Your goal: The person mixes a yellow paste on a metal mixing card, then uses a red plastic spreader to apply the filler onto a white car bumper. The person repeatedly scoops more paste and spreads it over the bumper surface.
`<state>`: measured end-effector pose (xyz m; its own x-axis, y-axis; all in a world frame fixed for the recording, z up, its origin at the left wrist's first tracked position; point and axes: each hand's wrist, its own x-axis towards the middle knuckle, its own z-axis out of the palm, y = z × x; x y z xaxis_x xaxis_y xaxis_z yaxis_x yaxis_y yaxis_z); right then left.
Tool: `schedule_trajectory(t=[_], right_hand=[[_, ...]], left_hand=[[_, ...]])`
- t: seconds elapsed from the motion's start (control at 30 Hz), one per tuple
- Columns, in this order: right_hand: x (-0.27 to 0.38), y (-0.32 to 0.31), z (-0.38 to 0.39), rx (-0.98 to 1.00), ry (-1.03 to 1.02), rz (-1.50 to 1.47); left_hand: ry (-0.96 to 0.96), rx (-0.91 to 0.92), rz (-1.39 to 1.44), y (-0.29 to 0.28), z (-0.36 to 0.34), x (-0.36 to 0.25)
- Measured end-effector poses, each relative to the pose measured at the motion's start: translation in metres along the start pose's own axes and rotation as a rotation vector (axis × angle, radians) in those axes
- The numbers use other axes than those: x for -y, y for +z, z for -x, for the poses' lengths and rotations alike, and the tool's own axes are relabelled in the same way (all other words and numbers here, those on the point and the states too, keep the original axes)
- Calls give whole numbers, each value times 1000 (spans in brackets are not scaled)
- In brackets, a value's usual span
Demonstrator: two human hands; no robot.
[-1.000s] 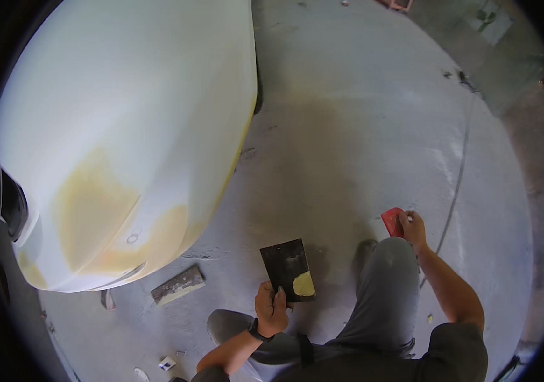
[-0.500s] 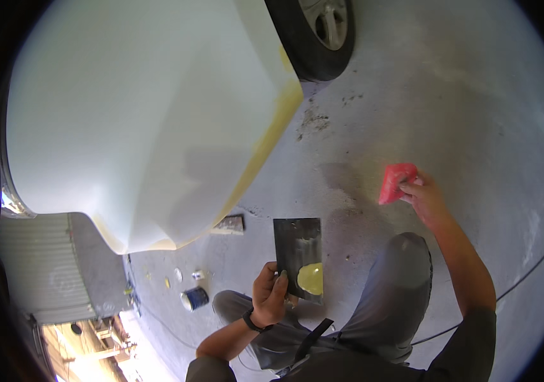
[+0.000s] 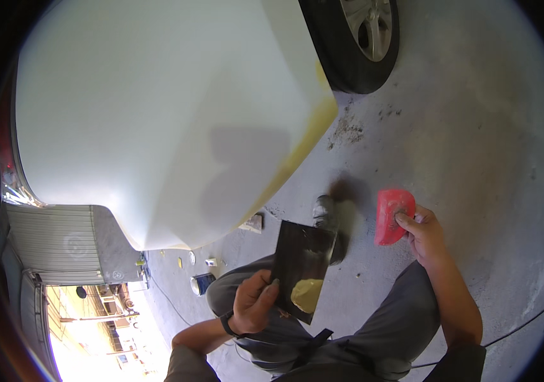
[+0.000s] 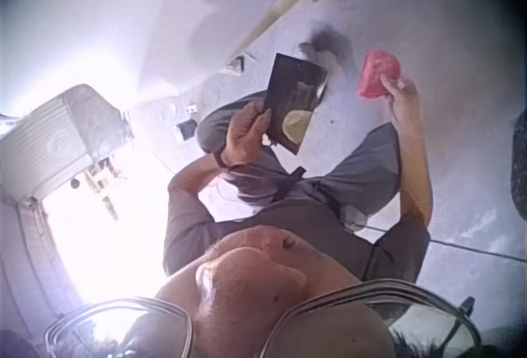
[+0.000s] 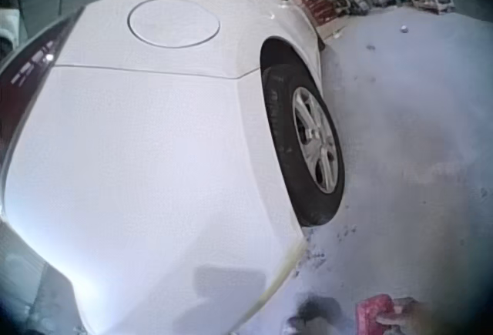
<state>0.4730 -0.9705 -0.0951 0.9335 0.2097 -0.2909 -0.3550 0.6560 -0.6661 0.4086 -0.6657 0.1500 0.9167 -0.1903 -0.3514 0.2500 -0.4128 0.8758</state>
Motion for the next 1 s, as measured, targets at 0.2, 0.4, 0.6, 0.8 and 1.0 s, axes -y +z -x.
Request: schedule_trajectory(t=[0.2, 0.4, 0.6, 0.8, 1.0], right_hand=[[56, 21, 29, -171, -158, -36], [148, 97, 83, -185, -507, 466], [200, 176, 110, -111, -1208, 1406], [197, 207, 94, -105, -1335, 1477], [183, 208, 83, 4, -1025, 1507]], left_hand=[[246, 56, 104, -9, -56, -54], [585, 21, 107, -11, -94, -97], [638, 74, 176, -4, -107, -115], [524, 61, 185, -4, -108, -116], [541, 91, 69, -11, -122, -120]])
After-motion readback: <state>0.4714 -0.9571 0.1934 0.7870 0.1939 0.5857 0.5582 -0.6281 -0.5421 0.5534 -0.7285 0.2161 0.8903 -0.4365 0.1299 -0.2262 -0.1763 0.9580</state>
